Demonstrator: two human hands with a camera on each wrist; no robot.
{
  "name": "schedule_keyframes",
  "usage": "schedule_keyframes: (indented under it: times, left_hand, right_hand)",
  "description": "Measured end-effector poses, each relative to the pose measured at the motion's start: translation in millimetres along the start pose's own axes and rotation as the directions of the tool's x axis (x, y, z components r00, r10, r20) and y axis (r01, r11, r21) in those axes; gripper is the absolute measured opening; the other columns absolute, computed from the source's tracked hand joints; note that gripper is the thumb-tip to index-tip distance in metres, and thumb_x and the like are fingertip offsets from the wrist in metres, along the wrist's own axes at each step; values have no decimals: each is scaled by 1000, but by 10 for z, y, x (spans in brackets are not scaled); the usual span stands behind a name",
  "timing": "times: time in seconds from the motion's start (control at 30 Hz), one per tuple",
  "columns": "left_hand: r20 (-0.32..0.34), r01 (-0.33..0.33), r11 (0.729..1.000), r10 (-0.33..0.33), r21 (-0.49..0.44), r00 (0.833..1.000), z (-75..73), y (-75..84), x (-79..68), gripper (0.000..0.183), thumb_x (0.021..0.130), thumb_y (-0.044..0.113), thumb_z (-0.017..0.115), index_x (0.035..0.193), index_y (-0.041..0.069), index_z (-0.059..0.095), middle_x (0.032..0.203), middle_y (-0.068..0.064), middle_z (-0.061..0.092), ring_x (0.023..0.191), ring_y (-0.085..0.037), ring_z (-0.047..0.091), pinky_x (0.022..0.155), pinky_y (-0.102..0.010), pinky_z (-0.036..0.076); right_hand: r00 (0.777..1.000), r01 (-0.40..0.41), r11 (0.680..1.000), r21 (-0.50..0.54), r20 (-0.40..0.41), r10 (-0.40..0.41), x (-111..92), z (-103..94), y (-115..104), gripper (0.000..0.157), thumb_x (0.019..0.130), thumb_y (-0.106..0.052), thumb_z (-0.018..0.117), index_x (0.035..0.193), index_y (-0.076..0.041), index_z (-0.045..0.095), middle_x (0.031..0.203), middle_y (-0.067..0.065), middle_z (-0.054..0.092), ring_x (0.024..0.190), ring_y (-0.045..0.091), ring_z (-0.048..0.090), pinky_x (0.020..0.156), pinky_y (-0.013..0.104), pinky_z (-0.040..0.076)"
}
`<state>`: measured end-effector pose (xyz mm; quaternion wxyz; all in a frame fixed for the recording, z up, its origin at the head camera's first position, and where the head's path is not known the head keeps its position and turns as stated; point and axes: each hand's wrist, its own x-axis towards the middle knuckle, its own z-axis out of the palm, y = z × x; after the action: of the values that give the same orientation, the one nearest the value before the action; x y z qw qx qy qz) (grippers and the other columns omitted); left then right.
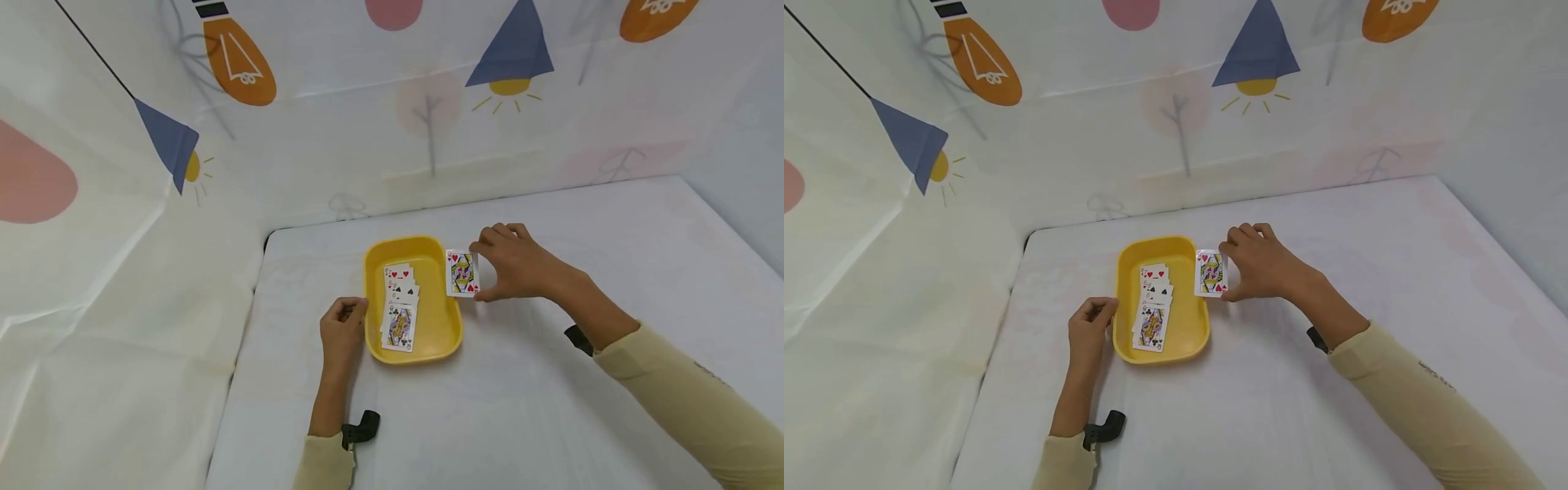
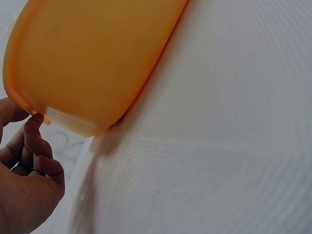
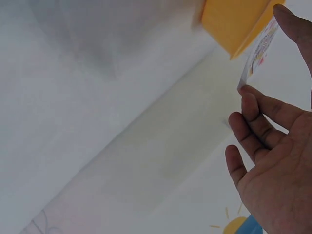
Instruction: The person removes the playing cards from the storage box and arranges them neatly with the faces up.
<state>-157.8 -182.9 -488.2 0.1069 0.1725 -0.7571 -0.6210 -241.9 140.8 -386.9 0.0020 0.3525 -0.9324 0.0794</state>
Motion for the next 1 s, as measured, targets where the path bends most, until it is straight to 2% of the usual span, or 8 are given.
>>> schedule_keyframes:
  times: [0.37, 1.0]
  left_hand:
    - [-6, 12, 1000, -12, -7, 1000, -16, 23, 0, 21, 91, 30, 73, 99, 10, 72, 93, -8, 64, 80, -21, 56, 65, -23, 48]
    - [10, 41, 998, -40, -47, 999, -4, -5, 13, 22, 90, 31, 74, 99, 11, 72, 94, -9, 65, 80, -21, 57, 67, -26, 50]
  right_hand:
    - [1000, -28, 1000, -8, -10, 28, -24, 28, 188, 78, 67, -51, 88, 124, -4, 63, 113, 8, 55, 112, 29, 46, 103, 55, 28]
    - [997, -44, 999, -6, 71, 44, 128, 256, 313, 79, 68, -49, 88, 126, -3, 62, 117, 12, 54, 113, 31, 45, 102, 56, 30]
